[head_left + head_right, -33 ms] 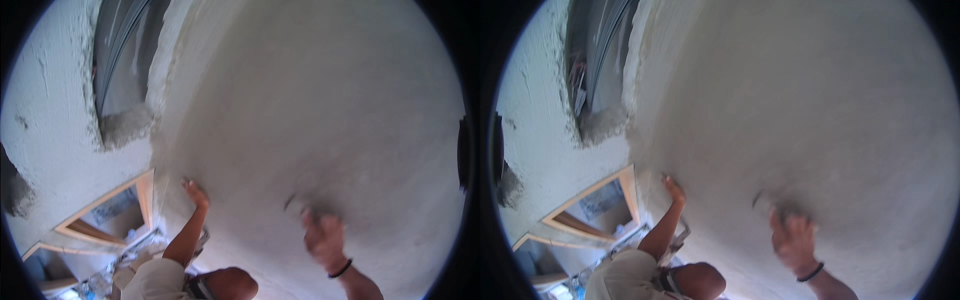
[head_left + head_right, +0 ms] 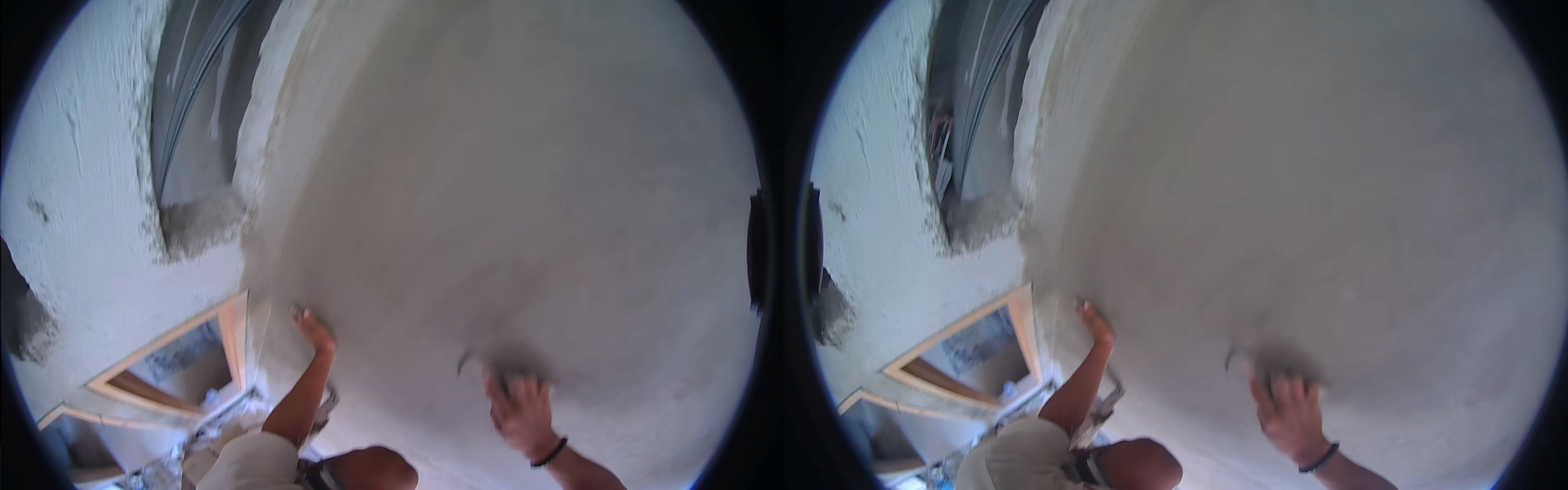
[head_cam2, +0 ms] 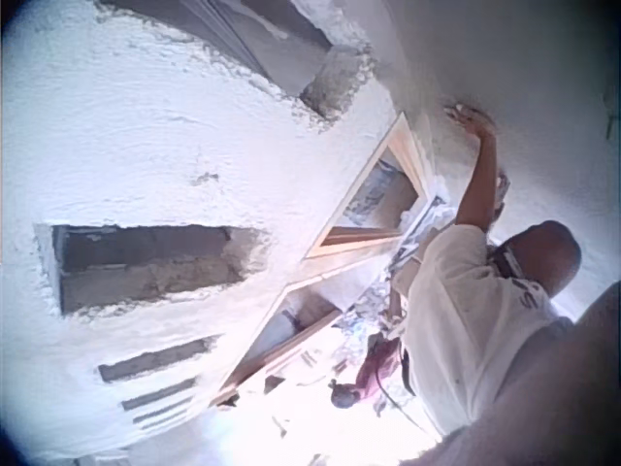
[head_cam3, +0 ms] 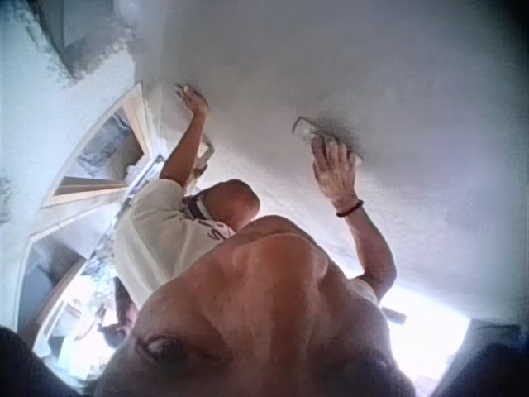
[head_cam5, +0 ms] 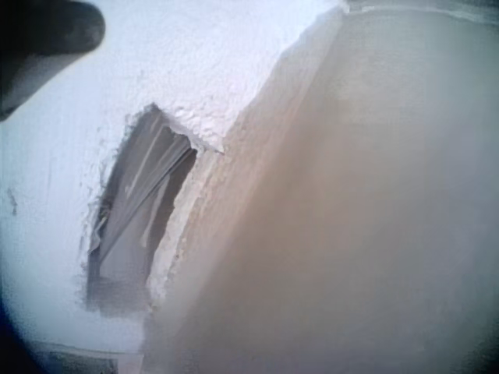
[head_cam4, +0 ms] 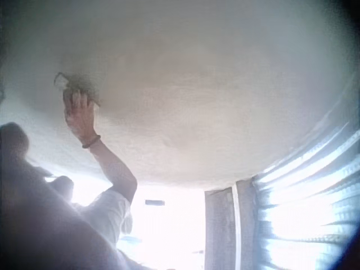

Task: The person uses a trowel to smooth wet plaster on a wall surface. He moves the tool in circular and sweeping motions while occasionally touching the surface with one hand.

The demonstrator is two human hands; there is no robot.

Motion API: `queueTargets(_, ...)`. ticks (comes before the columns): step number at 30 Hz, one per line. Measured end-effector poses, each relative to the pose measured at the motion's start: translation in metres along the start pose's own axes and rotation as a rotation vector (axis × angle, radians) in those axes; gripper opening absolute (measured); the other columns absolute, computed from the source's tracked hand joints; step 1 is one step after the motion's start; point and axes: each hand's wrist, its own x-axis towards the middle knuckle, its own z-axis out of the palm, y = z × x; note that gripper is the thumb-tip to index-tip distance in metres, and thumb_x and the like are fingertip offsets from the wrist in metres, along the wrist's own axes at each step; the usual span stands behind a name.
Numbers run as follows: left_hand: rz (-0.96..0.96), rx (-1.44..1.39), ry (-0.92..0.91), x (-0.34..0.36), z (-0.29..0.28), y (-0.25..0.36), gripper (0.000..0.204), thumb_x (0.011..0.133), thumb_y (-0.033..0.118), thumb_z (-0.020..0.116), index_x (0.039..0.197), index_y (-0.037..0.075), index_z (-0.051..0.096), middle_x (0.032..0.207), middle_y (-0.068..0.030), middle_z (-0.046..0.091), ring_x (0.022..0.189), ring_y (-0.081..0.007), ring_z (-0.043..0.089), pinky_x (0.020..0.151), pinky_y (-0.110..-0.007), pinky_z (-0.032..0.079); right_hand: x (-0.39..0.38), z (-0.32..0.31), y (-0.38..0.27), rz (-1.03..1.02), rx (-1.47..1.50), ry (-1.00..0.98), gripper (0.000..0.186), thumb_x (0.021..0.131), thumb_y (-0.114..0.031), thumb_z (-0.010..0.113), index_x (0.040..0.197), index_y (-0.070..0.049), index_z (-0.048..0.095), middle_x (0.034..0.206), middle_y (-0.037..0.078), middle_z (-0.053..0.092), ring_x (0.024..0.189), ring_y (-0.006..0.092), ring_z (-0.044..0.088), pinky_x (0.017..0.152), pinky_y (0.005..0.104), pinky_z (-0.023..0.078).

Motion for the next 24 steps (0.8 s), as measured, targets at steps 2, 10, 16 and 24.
queueTargets(2, -0.021, -0.059, -0.019, -0.01, 0.005, -0.004, 0.065, 0.104, 0.044, 0.035, 0.149, -0.003, 0.029, 0.157, -0.0237, 0.025, 0.146, -0.0364, 0.021, 0.121, -0.044, 0.014, -0.055, -0.014, 0.018, -0.015, 0.029, 0.036, 0.05, 0.078, -0.019, 0.069, 0.127, -0.014, 0.06, 0.104, 0.013, 0.057, 0.084, 0.029, 0.054, 0.073, 0.0511, 0.043)
queueTargets(10, -0.122, 0.1, -0.132, -0.029, -0.01, 0.038, 0.07, 0.103, 0.048, 0.027, 0.152, -0.003, 0.022, 0.157, -0.0238, 0.023, 0.147, -0.0365, 0.018, 0.121, -0.044, 0.013, -0.117, -0.135, 0.168, 0.835, -0.151, 0.887, 0.065, 0.088, -0.002, 0.062, 0.147, 0.0, 0.036, 0.136, 0.022, 0.053, 0.113, 0.0354, 0.056, 0.101, 0.0439, 0.042)
queueTargets(16, 0.091, 0.167, -0.133, -0.034, -0.014, 0.099, 0.071, 0.103, 0.046, 0.029, 0.152, -0.004, 0.017, 0.159, -0.0246, 0.016, 0.147, -0.0367, 0.016, 0.121, -0.044, 0.012, -0.089, -0.095, 0.131, 0.607, -0.036, 0.62, 0.046, 0.091, -0.022, 0.061, 0.135, -0.012, 0.052, 0.125, 0.015, 0.055, 0.105, 0.0282, 0.055, 0.086, 0.0429, 0.046)
queueTargets(24, 0.95, 0.026, -0.361, -0.113, -0.018, 0.269, 0.069, 0.104, 0.04, 0.033, 0.152, -0.005, 0.015, 0.159, -0.0262, 0.011, 0.147, -0.0441, 0.008, 0.117, -0.055, 0.007, -0.214, 0.0, 0.087, 0.381, -0.166, 0.446, 0.039, 0.089, -0.039, 0.056, 0.122, -0.02, 0.062, 0.106, 0.01, 0.06, 0.088, 0.0275, 0.056, 0.078, 0.0467, 0.044)
